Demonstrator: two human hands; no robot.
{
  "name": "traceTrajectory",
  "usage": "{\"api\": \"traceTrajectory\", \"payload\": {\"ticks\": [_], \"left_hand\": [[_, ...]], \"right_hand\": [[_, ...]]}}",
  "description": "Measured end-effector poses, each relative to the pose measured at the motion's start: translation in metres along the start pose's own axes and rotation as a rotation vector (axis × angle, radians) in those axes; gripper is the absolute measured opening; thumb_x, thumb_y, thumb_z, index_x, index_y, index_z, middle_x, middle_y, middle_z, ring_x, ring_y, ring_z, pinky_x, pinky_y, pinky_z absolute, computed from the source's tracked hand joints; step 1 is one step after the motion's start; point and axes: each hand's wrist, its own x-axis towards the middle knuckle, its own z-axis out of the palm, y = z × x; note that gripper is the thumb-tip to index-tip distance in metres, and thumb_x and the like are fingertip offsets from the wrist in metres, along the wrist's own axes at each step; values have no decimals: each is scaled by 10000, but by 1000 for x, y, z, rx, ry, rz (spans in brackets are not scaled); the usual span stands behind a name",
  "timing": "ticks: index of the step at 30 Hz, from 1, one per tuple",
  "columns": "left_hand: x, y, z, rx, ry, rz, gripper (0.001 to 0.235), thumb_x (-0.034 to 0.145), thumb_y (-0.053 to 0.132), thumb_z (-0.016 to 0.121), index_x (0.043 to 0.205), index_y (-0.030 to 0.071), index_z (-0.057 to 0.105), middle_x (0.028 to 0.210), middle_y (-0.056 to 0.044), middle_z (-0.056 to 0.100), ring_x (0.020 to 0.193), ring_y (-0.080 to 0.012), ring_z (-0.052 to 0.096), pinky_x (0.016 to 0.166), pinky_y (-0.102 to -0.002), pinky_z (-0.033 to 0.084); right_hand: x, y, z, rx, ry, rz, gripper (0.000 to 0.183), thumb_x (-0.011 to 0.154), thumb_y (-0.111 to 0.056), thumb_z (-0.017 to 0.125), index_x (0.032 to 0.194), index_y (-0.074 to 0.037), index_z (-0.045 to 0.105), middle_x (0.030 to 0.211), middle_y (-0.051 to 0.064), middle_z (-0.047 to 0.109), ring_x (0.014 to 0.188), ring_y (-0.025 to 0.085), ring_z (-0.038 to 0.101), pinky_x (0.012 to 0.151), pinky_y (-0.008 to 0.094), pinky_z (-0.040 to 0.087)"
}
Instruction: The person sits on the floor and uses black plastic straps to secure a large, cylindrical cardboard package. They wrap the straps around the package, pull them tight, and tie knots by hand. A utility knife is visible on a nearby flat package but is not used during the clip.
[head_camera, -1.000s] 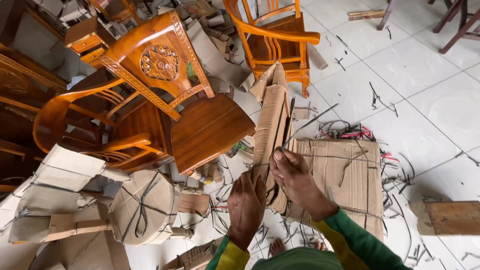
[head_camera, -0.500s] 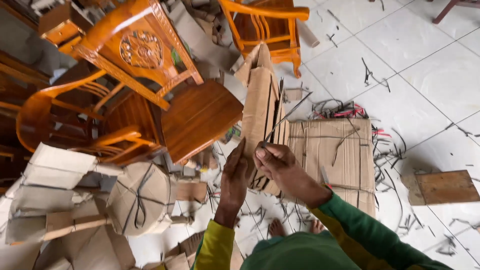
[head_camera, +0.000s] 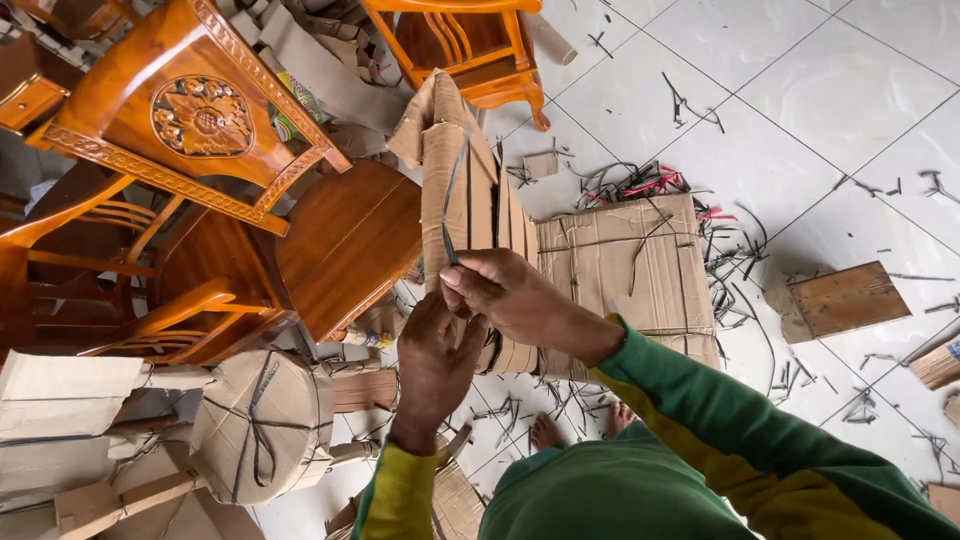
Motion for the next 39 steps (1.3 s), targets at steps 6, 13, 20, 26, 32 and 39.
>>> {"api": "traceTrajectory", "payload": {"ticks": [6, 13, 20, 26, 32, 39], "left_hand": [[-1, -19, -5, -173, -43, -53, 146, 973, 72, 676, 831, 55, 705, 664, -74, 615, 529, -232, 568, 481, -322, 431], [4, 0, -9, -358, -6, -131, 249, 1026, 100, 624, 787, 52, 673, 697, -98, 672, 662, -196, 657, 669, -352, 543], [2, -14, -5, -467, 10, -207, 253, 1041, 131, 618, 822, 43, 711, 731, -105, 710, 765, -147, 671, 765, -357, 556], [8, -6, -16, -263, -80, -187, 254, 1024, 213, 613, 846, 88, 745, 757, 9, 720, 737, -112, 692, 823, -290, 477], [21, -23, -23, -194, -269, 113, 152, 1015, 152, 621, 893, 81, 676, 845, -50, 775, 746, -160, 757, 630, -296, 593], [37, -11, -12, -124, -290, 254, 208, 1027, 118, 610, 832, 44, 597, 692, -37, 558, 559, -108, 486, 482, -257, 388]], "right_hand": [[12, -11, 4, 9, -32, -6, 253, 1090, -70, 445, 969, -1, 656, 723, 103, 605, 484, 97, 394, 479, 243, 350], [-18, 37, -28, -62, 172, -50, 502, 1097, -377, 343, 1420, -19, 481, 918, 155, 640, 733, 194, 630, 602, 313, 579], [-56, 132, 13, -267, 302, 16, 274, 916, 18, 609, 1173, -16, 699, 1062, 186, 718, 834, 283, 730, 661, 386, 615], [-60, 162, 25, -525, 410, -66, 82, 944, 32, 651, 929, -38, 690, 839, 79, 737, 700, 172, 713, 540, 269, 594], [-73, 182, 2, 107, 596, 68, 166, 1015, -7, 561, 899, -64, 665, 890, 106, 733, 764, 187, 700, 651, 299, 622], [-64, 259, -43, 493, 850, 385, 223, 945, -312, 709, 923, -98, 653, 891, 84, 695, 806, 210, 638, 705, 369, 542]]}}
